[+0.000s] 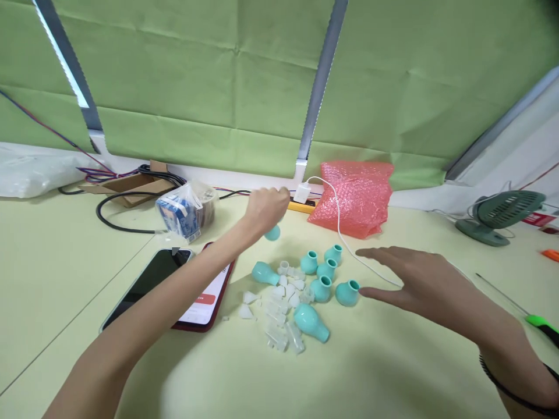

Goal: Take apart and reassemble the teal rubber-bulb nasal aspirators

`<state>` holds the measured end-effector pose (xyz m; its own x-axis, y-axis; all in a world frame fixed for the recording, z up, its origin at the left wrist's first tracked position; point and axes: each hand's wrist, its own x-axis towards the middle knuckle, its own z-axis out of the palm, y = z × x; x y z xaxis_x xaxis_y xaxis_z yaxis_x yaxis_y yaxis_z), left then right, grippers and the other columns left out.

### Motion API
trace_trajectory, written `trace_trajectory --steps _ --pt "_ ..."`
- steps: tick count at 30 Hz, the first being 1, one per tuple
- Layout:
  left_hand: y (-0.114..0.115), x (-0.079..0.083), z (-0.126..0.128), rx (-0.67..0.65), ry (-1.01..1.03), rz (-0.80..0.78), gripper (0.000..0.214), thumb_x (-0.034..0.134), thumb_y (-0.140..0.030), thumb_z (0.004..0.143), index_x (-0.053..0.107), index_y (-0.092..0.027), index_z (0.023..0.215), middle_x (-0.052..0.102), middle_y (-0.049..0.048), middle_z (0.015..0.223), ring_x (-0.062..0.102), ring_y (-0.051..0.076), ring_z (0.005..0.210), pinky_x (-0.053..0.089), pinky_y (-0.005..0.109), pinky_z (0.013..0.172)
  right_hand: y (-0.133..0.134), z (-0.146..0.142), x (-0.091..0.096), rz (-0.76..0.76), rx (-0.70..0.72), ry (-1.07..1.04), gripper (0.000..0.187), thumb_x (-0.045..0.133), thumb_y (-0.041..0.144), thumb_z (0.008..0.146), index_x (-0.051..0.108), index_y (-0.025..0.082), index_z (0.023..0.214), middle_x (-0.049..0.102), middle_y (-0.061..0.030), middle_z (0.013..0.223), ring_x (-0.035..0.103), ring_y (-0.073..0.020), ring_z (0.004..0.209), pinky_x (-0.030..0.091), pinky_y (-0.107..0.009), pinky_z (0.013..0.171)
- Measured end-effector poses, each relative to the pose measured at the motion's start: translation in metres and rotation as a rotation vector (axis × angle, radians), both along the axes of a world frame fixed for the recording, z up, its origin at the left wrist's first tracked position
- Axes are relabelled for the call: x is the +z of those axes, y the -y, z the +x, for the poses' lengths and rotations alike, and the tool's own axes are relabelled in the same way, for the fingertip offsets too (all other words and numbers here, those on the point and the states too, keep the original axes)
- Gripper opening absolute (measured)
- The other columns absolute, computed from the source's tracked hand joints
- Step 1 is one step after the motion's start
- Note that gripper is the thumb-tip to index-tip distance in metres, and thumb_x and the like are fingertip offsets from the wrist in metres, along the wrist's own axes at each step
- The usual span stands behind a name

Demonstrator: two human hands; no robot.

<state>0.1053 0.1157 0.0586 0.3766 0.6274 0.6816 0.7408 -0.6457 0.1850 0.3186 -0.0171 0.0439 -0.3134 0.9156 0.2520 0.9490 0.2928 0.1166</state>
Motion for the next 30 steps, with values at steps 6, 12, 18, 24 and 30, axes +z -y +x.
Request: trace_trajectory --steps 6,12,18,24,30 --pt "0.074 0.044 -0.022 -0.262 -0.072 0.178 0.036 0.040 -0.020 0.080 0.046 -0.015 0.045 0.025 -0.0060 0.035 0.023 0.006 0.034 0.018 0.023 0.040 0.017 -0.050 -0.014 0.282 0.268 -0.851 0.066 0.064 0.029 0.069 0.029 0.028 0.125 0.038 -0.0068 0.127 0.044 -0.0236 0.109 0.043 -0.038 0.084" --pt "0.105 0.013 -0.019 -0.573 -0.354 0.003 0.026 0.039 -0.017 0.082 0.052 -0.016 0.059 0.038 -0.0045 0.039 0.023 0.008 0.034 0.013 0.023 0.036 0.026 -0.093 -0.044 -0.706 0.324 -1.503 0.031 0.044 0.049 0.079 0.051 0.022 0.093 0.060 -0.0034 0.085 0.057 -0.0162 0.080 0.046 -0.027 0.065" --pt "0.066 -0.001 -0.011 -0.478 -0.269 -0.613 0.046 0.039 -0.043 0.080 0.032 -0.016 0.043 0.027 -0.0047 0.040 0.025 0.007 0.037 0.019 0.020 0.035 0.005 -0.100 -0.054 -0.672 0.186 -1.498 0.036 0.039 0.043 0.083 0.045 0.015 0.061 0.046 0.0022 0.046 0.040 -0.0082 0.041 0.034 -0.023 0.046" --pt "0.044 -0.004 -0.014 -0.833 -0.280 -0.940 0.048 0.033 -0.042 0.083 0.025 -0.017 0.043 0.021 -0.0069 0.038 0.018 0.005 0.034 0.019 0.019 0.034 0.003 -0.090 -0.048 -0.737 0.262 -1.253 0.034 0.036 0.041 0.084 0.044 0.017 0.062 0.047 0.0019 0.051 0.041 -0.0090 0.046 0.036 -0.023 0.048" --pt "0.024 -0.015 -0.015 -0.558 -0.366 -0.806 0.054 0.021 -0.055 0.083 0.037 -0.016 0.048 0.036 -0.0037 0.040 0.034 0.007 0.034 0.027 0.020 0.036 0.001 -0.075 -0.034 -0.603 0.358 -1.102 0.029 0.042 0.034 0.083 0.048 0.016 0.061 0.048 0.0019 0.056 0.042 -0.0085 0.050 0.034 -0.022 0.051"
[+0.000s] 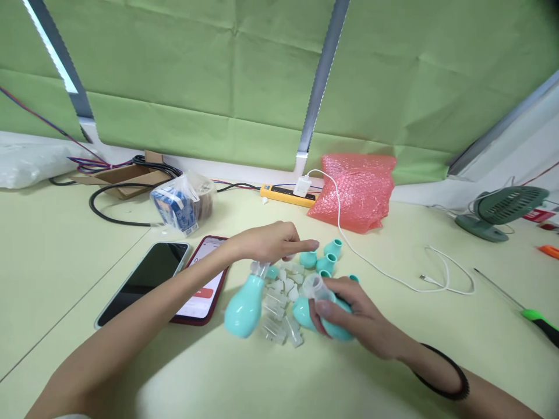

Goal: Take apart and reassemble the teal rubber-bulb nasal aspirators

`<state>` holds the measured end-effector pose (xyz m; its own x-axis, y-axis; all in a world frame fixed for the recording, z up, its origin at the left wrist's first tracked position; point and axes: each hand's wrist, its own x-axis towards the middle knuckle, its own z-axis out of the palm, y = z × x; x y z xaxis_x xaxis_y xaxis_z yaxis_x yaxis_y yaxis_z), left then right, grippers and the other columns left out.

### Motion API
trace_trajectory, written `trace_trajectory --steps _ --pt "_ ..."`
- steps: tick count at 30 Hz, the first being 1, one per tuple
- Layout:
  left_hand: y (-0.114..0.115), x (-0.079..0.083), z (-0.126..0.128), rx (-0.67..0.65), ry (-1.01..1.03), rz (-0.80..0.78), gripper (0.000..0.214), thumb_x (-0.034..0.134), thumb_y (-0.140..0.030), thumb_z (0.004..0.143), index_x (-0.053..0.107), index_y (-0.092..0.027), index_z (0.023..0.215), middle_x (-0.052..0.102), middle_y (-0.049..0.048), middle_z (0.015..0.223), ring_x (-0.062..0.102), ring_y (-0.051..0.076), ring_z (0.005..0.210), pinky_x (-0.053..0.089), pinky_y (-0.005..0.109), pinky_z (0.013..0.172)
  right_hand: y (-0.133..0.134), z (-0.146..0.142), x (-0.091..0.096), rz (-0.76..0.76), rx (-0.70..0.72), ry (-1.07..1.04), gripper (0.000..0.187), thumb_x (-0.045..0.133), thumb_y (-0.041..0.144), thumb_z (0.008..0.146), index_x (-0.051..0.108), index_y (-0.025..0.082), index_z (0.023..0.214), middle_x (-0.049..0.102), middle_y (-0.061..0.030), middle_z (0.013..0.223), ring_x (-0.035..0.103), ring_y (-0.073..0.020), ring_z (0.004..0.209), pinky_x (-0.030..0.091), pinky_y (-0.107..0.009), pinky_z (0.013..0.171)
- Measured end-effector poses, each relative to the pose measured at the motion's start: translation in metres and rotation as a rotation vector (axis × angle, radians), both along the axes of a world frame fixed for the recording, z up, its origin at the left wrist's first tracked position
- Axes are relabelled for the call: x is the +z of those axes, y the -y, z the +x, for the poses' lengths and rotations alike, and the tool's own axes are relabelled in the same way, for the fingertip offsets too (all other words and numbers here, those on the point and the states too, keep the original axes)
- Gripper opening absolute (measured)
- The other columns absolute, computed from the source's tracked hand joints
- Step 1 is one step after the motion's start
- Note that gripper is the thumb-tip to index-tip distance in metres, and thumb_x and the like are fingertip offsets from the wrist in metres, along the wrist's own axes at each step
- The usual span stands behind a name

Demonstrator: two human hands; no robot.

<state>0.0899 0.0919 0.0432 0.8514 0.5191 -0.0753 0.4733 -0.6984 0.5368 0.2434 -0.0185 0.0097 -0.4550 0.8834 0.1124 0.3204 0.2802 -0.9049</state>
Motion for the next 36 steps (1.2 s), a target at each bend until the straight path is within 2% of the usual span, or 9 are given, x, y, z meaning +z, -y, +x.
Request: trace_trajectory --steps 3,8,11,15,18,20,26,32,36 --pt "-0.007 -0.019 0.007 0.149 -0.039 0.234 0.052 0.026 -0.055 0.082 0.045 -0.015 0.053 0.045 0.0007 0.049 0.042 0.011 0.043 0.028 0.022 0.040 -0.006 0.006 -0.003 -0.091 -0.058 -0.232 0.021 0.047 0.034 0.080 0.047 0.016 0.070 0.051 0.0023 0.053 0.043 -0.0077 0.041 0.034 -0.021 0.043" --pt "-0.012 -0.042 0.016 0.215 -0.085 0.349 0.037 0.040 -0.043 0.081 0.058 -0.012 0.072 0.056 0.0091 0.067 0.055 0.021 0.062 0.034 0.025 0.049 -0.015 0.007 -0.012 -0.279 -0.081 -0.441 0.014 0.048 0.030 0.080 0.040 0.018 0.082 0.058 0.0012 0.052 0.043 -0.0085 0.032 0.033 -0.020 0.035" --pt "-0.011 -0.034 0.015 0.227 -0.042 0.379 0.033 0.038 -0.039 0.083 0.057 -0.013 0.088 0.057 0.0098 0.073 0.055 0.021 0.064 0.035 0.026 0.051 -0.018 0.005 -0.012 -0.361 -0.094 -0.527 0.015 0.046 0.031 0.082 0.042 0.017 0.081 0.061 -0.0024 0.059 0.047 -0.0091 0.034 0.034 -0.020 0.033" --pt "0.001 -0.003 0.005 0.182 0.040 0.352 0.034 0.032 -0.035 0.085 0.059 -0.016 0.078 0.051 0.0002 0.055 0.046 0.012 0.049 0.032 0.021 0.047 -0.018 0.002 -0.011 -0.379 -0.186 -0.638 0.020 0.046 0.035 0.081 0.047 0.016 0.084 0.058 -0.0027 0.064 0.051 -0.0107 0.044 0.039 -0.022 0.039" --pt "0.014 0.018 -0.004 0.073 0.108 0.259 0.024 0.046 -0.038 0.079 0.061 -0.018 0.077 0.037 -0.0069 0.042 0.034 0.007 0.040 0.027 0.017 0.042 -0.016 0.000 -0.012 -0.351 -0.206 -0.657 0.019 0.043 0.035 0.083 0.048 0.017 0.085 0.055 -0.0006 0.063 0.049 -0.0096 0.044 0.040 -0.023 0.041" --pt "0.023 0.025 -0.008 0.021 0.170 0.197 0.023 0.055 -0.040 0.072 0.061 -0.019 0.080 0.028 -0.0094 0.038 0.028 0.006 0.037 0.022 0.016 0.039 -0.013 -0.002 -0.012 -0.339 -0.201 -0.652 0.019 0.041 0.035 0.084 0.048 0.018 0.083 0.053 0.0003 0.062 0.049 -0.0095 0.044 0.040 -0.023 0.042" --pt "0.035 0.024 -0.005 0.035 0.262 0.264 0.023 0.050 -0.033 0.079 0.065 -0.017 0.070 0.029 -0.0078 0.038 0.023 0.006 0.038 0.018 0.019 0.038 -0.007 -0.004 -0.009 -0.301 -0.175 -0.648 0.021 0.038 0.037 0.085 0.046 0.018 0.078 0.053 0.0000 0.065 0.048 -0.0094 0.044 0.037 -0.022 0.039" --pt "0.033 0.024 -0.001 -0.002 0.348 0.185 0.020 0.052 -0.025 0.078 0.065 -0.014 0.069 0.033 -0.0080 0.038 0.027 0.005 0.038 0.023 0.018 0.039 -0.007 -0.004 -0.009 -0.274 -0.199 -0.637 0.021 0.038 0.039 0.085 0.045 0.019 0.081 0.051 0.0010 0.063 0.047 -0.0098 0.044 0.036 -0.022 0.039" --pt "0.038 0.018 0.006 0.112 0.431 0.147 0.018 0.052 -0.022 0.076 0.065 -0.013 0.068 0.032 -0.0090 0.035 0.023 0.004 0.036 0.024 0.017 0.038 -0.009 -0.004 -0.010 -0.198 -0.274 -0.623 0.019 0.039 0.038 0.085 0.045 0.020 0.084 0.051 0.0015 0.065 0.047 -0.0097 0.047 0.039 -0.023 0.044"
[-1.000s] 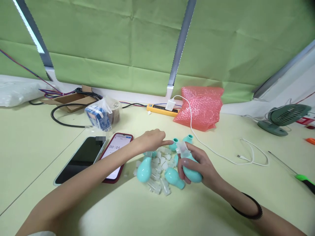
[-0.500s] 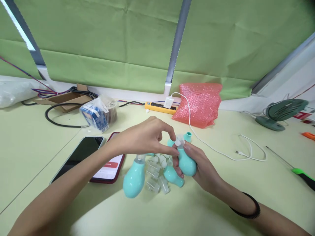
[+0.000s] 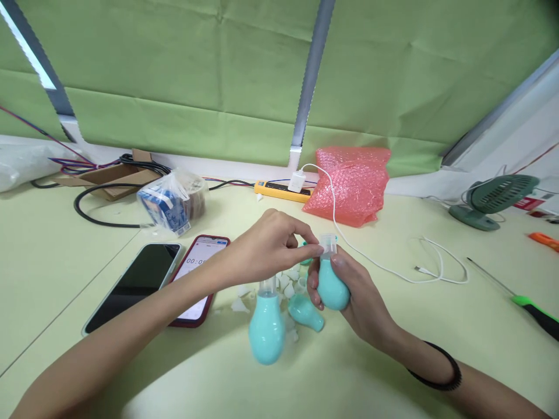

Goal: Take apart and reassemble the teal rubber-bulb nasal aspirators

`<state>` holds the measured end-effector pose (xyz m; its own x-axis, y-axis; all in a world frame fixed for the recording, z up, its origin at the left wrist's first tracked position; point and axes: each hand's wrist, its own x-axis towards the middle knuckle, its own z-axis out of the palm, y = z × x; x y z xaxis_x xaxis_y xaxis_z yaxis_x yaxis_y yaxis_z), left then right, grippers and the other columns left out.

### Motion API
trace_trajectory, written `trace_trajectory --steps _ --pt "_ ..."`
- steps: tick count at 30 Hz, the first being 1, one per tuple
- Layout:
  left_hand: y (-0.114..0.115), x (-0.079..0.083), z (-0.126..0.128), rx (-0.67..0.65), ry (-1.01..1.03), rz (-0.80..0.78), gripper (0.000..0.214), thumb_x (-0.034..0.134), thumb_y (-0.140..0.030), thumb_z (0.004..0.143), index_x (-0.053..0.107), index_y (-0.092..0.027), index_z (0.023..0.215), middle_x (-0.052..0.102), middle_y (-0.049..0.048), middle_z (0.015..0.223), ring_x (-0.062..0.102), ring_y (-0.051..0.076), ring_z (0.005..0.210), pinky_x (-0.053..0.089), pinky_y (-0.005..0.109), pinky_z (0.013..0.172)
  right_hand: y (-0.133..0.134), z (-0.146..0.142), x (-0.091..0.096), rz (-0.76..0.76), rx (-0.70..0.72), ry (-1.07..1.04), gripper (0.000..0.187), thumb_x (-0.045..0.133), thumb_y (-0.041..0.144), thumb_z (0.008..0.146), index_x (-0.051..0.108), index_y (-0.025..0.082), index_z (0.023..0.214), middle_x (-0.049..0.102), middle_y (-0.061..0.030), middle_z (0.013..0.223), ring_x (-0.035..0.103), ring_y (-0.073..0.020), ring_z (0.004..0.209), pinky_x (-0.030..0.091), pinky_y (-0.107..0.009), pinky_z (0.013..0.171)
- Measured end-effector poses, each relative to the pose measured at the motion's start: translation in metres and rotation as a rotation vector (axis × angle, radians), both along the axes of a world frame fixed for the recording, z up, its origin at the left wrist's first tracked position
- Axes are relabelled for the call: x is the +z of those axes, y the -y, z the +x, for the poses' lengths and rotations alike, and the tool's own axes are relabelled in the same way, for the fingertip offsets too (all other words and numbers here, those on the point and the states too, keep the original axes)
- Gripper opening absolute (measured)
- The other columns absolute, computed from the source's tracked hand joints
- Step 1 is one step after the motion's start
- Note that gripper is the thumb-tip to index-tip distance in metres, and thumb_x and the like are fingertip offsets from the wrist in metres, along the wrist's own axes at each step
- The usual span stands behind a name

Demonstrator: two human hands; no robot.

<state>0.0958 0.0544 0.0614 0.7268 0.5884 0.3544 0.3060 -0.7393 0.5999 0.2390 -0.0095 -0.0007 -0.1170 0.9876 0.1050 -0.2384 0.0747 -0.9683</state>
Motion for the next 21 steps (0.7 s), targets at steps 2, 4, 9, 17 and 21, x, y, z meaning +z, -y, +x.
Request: trace_trajectory --steps 2,4,9,17,21 --pt "0.004 -0.005 0.004 0.077 0.053 0.004 0.016 0.052 -0.018 0.075 0.065 -0.012 0.068 0.034 -0.0090 0.034 0.024 0.004 0.035 0.023 0.016 0.037 -0.001 0.000 -0.003 0.039 -0.071 0.040 0.017 0.041 0.037 0.084 0.045 0.020 0.084 0.052 0.0018 0.067 0.048 -0.0098 0.050 0.040 -0.024 0.049" --pt "0.007 -0.011 0.009 0.112 0.093 0.039 0.015 0.052 -0.016 0.074 0.064 -0.012 0.067 0.037 -0.0083 0.033 0.027 0.004 0.035 0.022 0.016 0.036 -0.001 0.000 -0.006 0.067 -0.145 0.088 0.015 0.043 0.036 0.084 0.045 0.021 0.084 0.052 0.0022 0.068 0.049 -0.0104 0.055 0.040 -0.023 0.052" --pt "0.007 -0.020 0.012 0.076 0.175 0.023 0.016 0.049 -0.015 0.077 0.064 -0.012 0.073 0.047 -0.0068 0.036 0.032 0.003 0.031 0.024 0.015 0.034 -0.002 -0.001 -0.007 0.080 -0.202 0.156 0.014 0.041 0.037 0.085 0.042 0.023 0.082 0.051 0.0036 0.065 0.050 -0.0112 0.058 0.041 -0.024 0.057" --pt "0.002 -0.023 0.011 0.031 0.219 0.239 0.013 0.049 -0.013 0.074 0.062 -0.012 0.073 0.044 -0.0075 0.035 0.035 0.004 0.033 0.026 0.016 0.037 -0.003 0.000 -0.003 0.116 -0.121 0.095 0.012 0.041 0.033 0.086 0.044 0.023 0.085 0.050 0.0031 0.067 0.048 -0.0093 0.055 0.039 -0.022 0.051" --pt "-0.002 -0.021 0.008 -0.026 0.181 0.092 0.007 0.051 -0.011 0.070 0.058 -0.013 0.068 0.031 -0.0115 0.033 0.024 0.003 0.033 0.023 0.014 0.035 -0.003 0.004 -0.003 0.062 -0.048 0.046 0.013 0.041 0.033 0.085 0.046 0.021 0.083 0.051 0.0023 0.067 0.050 -0.0088 0.052 0.040 -0.022 0.048"
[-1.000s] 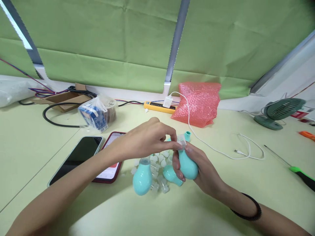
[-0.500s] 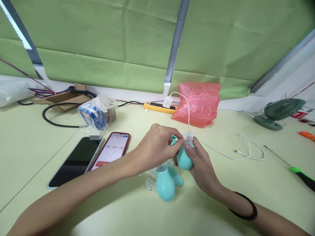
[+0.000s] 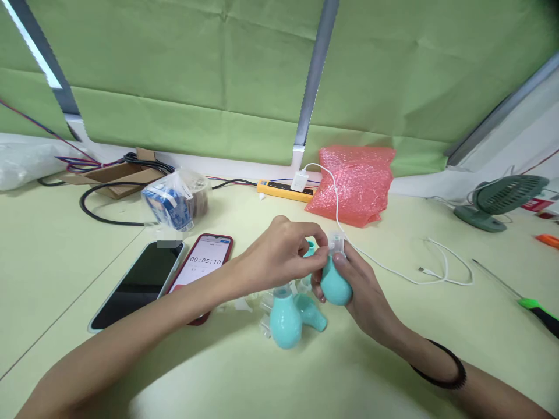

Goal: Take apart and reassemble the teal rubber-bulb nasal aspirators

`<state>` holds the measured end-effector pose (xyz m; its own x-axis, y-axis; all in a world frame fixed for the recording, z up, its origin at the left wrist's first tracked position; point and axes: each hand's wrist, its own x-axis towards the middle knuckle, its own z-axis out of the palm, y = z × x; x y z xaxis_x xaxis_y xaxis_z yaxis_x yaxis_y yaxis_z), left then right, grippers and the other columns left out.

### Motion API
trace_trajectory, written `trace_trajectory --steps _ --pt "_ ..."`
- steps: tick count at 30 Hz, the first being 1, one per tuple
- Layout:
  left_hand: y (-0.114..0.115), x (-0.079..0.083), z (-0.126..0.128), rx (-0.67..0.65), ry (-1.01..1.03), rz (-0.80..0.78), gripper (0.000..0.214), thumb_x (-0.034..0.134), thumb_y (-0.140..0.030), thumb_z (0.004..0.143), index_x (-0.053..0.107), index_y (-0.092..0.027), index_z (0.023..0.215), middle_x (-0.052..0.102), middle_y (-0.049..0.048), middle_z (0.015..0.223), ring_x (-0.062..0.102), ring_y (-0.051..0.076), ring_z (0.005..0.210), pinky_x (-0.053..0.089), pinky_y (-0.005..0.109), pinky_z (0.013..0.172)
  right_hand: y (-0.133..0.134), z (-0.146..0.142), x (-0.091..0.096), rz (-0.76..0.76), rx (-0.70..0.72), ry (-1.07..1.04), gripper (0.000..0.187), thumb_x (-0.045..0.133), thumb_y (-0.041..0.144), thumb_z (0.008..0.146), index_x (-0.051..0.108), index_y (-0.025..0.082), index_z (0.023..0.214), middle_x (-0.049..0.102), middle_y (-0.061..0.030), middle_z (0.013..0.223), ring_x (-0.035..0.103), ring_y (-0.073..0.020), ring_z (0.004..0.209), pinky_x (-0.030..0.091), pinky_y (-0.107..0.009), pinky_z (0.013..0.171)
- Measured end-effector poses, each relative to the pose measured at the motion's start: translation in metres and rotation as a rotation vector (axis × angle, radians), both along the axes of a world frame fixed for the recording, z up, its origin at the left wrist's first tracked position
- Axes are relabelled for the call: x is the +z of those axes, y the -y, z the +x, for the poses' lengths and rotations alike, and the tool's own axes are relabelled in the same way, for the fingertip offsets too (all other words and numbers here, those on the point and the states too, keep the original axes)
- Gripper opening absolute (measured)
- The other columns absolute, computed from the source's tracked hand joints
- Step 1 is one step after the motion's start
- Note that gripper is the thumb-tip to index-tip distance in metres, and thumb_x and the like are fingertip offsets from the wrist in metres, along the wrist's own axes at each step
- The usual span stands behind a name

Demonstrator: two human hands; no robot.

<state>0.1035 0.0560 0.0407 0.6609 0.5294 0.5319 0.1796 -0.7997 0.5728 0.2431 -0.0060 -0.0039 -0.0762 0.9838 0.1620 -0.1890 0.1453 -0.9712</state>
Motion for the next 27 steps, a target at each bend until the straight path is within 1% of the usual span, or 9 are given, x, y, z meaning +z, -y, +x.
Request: trace_trajectory --steps 2,6,9,12,14,16,19,23,27 --pt "-0.004 0.003 -0.002 -0.056 -0.032 -0.174 0.005 0.052 -0.013 0.070 0.056 -0.014 0.067 0.028 -0.0119 0.033 0.021 0.002 0.033 0.021 0.013 0.034 -0.001 0.002 0.002 -0.031 0.042 -0.030 0.015 0.041 0.033 0.085 0.048 0.019 0.082 0.052 0.0014 0.064 0.050 -0.0093 0.048 0.038 -0.022 0.043" --pt "-0.016 0.007 -0.008 -0.194 -0.095 -0.514 0.004 0.053 -0.017 0.070 0.055 -0.014 0.069 0.036 -0.0102 0.033 0.031 0.003 0.029 0.023 0.012 0.031 -0.002 0.005 0.007 -0.136 0.110 -0.115 0.018 0.041 0.032 0.083 0.049 0.017 0.078 0.052 0.0008 0.057 0.047 -0.0087 0.040 0.031 -0.020 0.036" --pt "-0.029 0.006 -0.012 -0.324 -0.157 -0.653 0.006 0.054 -0.019 0.071 0.056 -0.013 0.070 0.039 -0.0095 0.031 0.032 0.003 0.026 0.024 0.013 0.030 -0.002 0.005 0.009 -0.226 0.164 -0.179 0.018 0.044 0.033 0.080 0.050 0.016 0.076 0.051 0.0012 0.052 0.044 -0.0084 0.036 0.028 -0.019 0.034" --pt "-0.040 0.003 -0.015 -0.415 -0.187 -0.717 0.008 0.054 -0.021 0.071 0.056 -0.013 0.073 0.039 -0.0096 0.028 0.029 0.003 0.025 0.025 0.014 0.032 -0.004 0.006 0.009 -0.299 0.174 -0.228 0.019 0.043 0.032 0.079 0.053 0.015 0.077 0.049 0.0017 0.050 0.041 -0.0075 0.034 0.025 -0.019 0.033" --pt "-0.044 0.002 -0.015 -0.376 -0.256 -0.655 0.012 0.053 -0.025 0.071 0.057 -0.014 0.075 0.040 -0.0094 0.029 0.029 0.003 0.026 0.028 0.015 0.033 -0.006 0.008 0.009 -0.338 0.144 -0.256 0.021 0.041 0.031 0.080 0.054 0.014 0.078 0.048 0.0017 0.049 0.040 -0.0072 0.034 0.024 -0.019 0.033" --pt "-0.044 0.001 -0.014 -0.262 -0.349 -0.527 0.014 0.051 -0.026 0.071 0.057 -0.014 0.076 0.041 -0.0088 0.031 0.032 0.004 0.027 0.028 0.015 0.034 -0.008 0.010 0.009 -0.342 0.098 -0.263 0.021 0.040 0.030 0.081 0.054 0.014 0.079 0.048 0.0013 0.049 0.040 -0.0076 0.034 0.023 -0.019 0.034" --pt "-0.043 -0.004 -0.010 -0.105 -0.425 -0.386 0.008 0.051 -0.019 0.068 0.057 -0.013 0.070 0.044 -0.0074 0.035 0.037 0.006 0.030 0.027 0.016 0.034 -0.009 0.012 0.011 -0.296 0.035 -0.250 0.021 0.040 0.029 0.080 0.054 0.015 0.078 0.049 0.0006 0.050 0.042 -0.0083 0.036 0.025 -0.020 0.035" --pt "-0.044 -0.017 -0.004 -0.009 -0.463 -0.282 0.006 0.055 -0.014 0.061 0.060 -0.012 0.065 0.049 -0.0049 0.043 0.042 0.007 0.035 0.032 0.019 0.040 -0.008 0.013 0.014 -0.282 0.016 -0.208 0.019 0.043 0.030 0.078 0.054 0.015 0.077 0.050 0.0010 0.051 0.042 -0.0081 0.036 0.026 -0.021 0.036" --pt "-0.051 -0.027 -0.002 0.032 -0.486 -0.226 0.005 0.056 -0.015 0.062 0.061 -0.013 0.062 0.051 -0.0031 0.048 0.046 0.009 0.040 0.034 0.020 0.045 -0.009 0.012 0.014 -0.274 0.016 -0.119 0.015 0.050 0.028 0.074 0.054 0.014 0.078 0.050 0.0019 0.052 0.043 -0.0076 0.036 0.026 -0.020 0.034"
